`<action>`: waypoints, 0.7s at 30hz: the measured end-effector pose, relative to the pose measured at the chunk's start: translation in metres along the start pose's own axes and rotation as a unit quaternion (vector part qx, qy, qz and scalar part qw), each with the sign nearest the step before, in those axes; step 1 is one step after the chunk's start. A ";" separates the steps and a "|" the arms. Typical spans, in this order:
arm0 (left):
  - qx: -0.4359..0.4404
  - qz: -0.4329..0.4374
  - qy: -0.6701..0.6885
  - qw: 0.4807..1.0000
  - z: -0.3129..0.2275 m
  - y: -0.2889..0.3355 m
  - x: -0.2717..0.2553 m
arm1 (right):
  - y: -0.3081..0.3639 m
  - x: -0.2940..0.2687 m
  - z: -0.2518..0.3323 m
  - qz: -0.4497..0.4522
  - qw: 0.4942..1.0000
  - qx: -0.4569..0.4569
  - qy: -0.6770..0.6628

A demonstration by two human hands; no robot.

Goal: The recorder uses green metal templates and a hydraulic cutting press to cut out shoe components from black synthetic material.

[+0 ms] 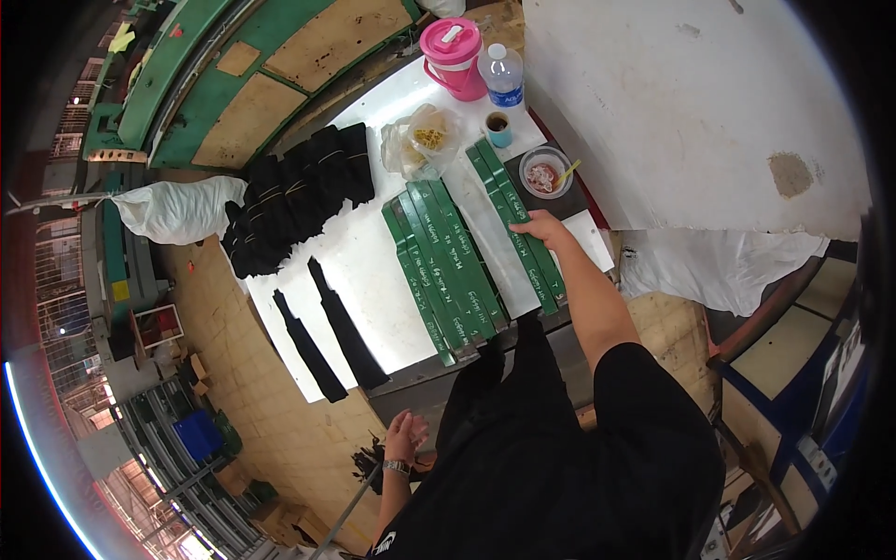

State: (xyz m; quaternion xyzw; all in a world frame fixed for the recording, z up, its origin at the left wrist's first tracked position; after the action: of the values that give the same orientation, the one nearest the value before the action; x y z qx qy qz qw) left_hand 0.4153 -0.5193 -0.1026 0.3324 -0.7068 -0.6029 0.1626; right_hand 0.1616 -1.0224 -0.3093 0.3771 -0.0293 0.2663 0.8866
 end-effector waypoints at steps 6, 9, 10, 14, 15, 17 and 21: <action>0.013 0.031 0.008 0.999 -0.004 -0.015 -0.011 | 0.039 0.027 -0.019 -0.001 0.999 0.037 -0.010; 0.024 0.058 -0.008 0.998 -0.018 -0.025 -0.013 | 0.105 0.042 -0.035 0.003 0.999 0.036 -0.023; 0.028 0.079 -0.018 0.996 -0.025 -0.031 -0.010 | 0.130 0.040 -0.048 -0.006 1.000 0.006 -0.005; 0.082 0.159 -0.130 0.975 -0.061 -0.049 -0.004 | 0.264 0.064 -0.067 -0.083 0.969 -0.108 0.207; 0.108 0.184 -0.171 0.962 -0.073 -0.053 -0.003 | 0.292 0.071 -0.078 -0.077 0.944 -0.118 0.299; 0.142 0.216 -0.223 0.940 -0.092 -0.059 -0.015 | 0.353 0.111 -0.085 -0.147 0.933 -0.113 0.307; 0.144 0.254 -0.348 0.891 -0.140 -0.091 -0.007 | 0.475 0.187 -0.122 -0.254 0.947 -0.052 0.190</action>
State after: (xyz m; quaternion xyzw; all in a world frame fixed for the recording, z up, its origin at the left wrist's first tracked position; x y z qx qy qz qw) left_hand 0.5340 -0.6233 -0.1579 -0.0698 -0.8577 -0.5094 0.0037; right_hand 0.0688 -0.5820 -0.0389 0.2676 0.2221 0.0971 0.9325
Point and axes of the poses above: each hand's wrist, its own y-axis away from the middle knuckle, its own x-axis out of the palm, z = x × y, the point moved 1 cm from there along -y, towards the middle knuckle, and after that the axes turned 8 degrees about -x, right-handed, at the moved point
